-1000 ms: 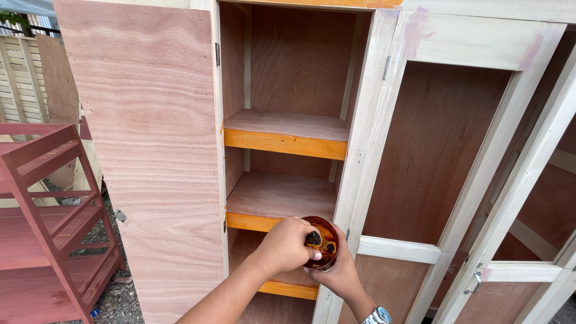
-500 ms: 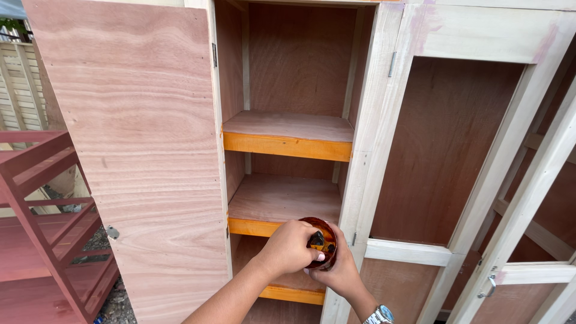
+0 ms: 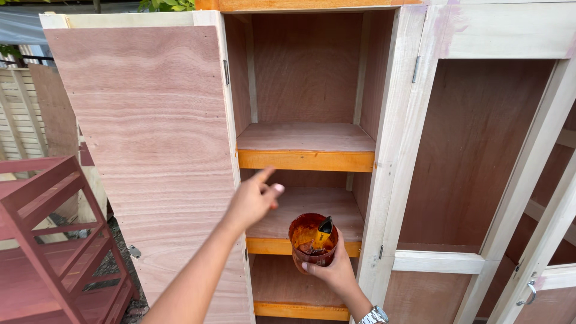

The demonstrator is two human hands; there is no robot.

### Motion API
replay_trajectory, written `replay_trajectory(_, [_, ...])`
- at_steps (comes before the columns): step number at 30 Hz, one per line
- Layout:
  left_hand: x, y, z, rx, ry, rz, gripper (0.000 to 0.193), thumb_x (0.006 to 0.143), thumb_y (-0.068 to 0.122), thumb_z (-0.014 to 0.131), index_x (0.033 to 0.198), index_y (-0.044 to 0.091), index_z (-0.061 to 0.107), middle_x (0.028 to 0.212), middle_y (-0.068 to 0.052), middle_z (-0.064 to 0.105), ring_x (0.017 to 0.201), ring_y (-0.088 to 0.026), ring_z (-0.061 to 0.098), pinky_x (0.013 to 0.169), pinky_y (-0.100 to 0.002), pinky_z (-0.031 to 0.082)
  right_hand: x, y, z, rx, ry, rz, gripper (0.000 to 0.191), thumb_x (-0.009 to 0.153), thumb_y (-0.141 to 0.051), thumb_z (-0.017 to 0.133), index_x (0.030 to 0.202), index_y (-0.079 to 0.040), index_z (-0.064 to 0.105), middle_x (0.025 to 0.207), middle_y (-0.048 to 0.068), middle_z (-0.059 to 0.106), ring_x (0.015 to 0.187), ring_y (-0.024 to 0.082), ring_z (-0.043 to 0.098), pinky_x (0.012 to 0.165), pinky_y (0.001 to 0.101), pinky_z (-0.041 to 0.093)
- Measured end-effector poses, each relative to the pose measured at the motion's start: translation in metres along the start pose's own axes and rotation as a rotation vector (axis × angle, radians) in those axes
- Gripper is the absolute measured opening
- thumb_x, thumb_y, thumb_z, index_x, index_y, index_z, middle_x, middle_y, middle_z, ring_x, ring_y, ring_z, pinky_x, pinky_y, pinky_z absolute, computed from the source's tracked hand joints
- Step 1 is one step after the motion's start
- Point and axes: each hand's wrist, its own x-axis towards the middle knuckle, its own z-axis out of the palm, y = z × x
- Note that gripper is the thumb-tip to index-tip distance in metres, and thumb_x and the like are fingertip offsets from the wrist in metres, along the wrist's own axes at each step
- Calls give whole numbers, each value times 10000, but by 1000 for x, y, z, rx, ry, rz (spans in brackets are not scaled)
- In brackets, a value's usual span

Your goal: The person applies orange wood stain to a wooden cabinet, wiping the stain onto the frame edges, top rail, and interior shelf edges with a cloth, dipping it into a cut plastic bottle holding the stain. They work around the cabinet, opening a door to reach the interior frame and shelves.

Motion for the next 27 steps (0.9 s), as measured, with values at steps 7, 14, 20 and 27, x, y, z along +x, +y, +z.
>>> replay_trajectory(7, [77,-51,-14,500,-98,-291,923,896,79,491,1662,118,-23,912,-146,794,858,-259,769,826,-399,577,19,0,7,61,-21,-26,1049,611,-83,889,1484,-123,309,1352,105,581,1303,243,575,1101,396,489])
replay_trajectory(14, [102,-86,32,450,20,-368,981,912,201,584,1632,24,-58,1123,-195,739,991,-313,742,829,-417,575,39,-7,-4,10,26,-42,1048,599,-74,888,1479,-118,320,1345,109,595,1299,246,585,1102,399,483])
replay_trajectory(20, [107,-116,56,435,-44,-453,977,921,155,596,1647,-1,-39,1121,-193,757,1003,-293,756,856,-413,586,45,4,0,-39,19,47,1046,599,-98,895,1474,-139,324,1350,101,603,1313,242,590,1123,399,490])
replay_trajectory(27, [105,-78,46,177,-166,-9,755,933,327,657,1569,88,327,735,-133,742,724,-207,755,865,-363,565,55,10,5,-48,17,46,1049,590,-80,902,1465,-139,327,1353,99,607,1311,236,591,1122,393,479])
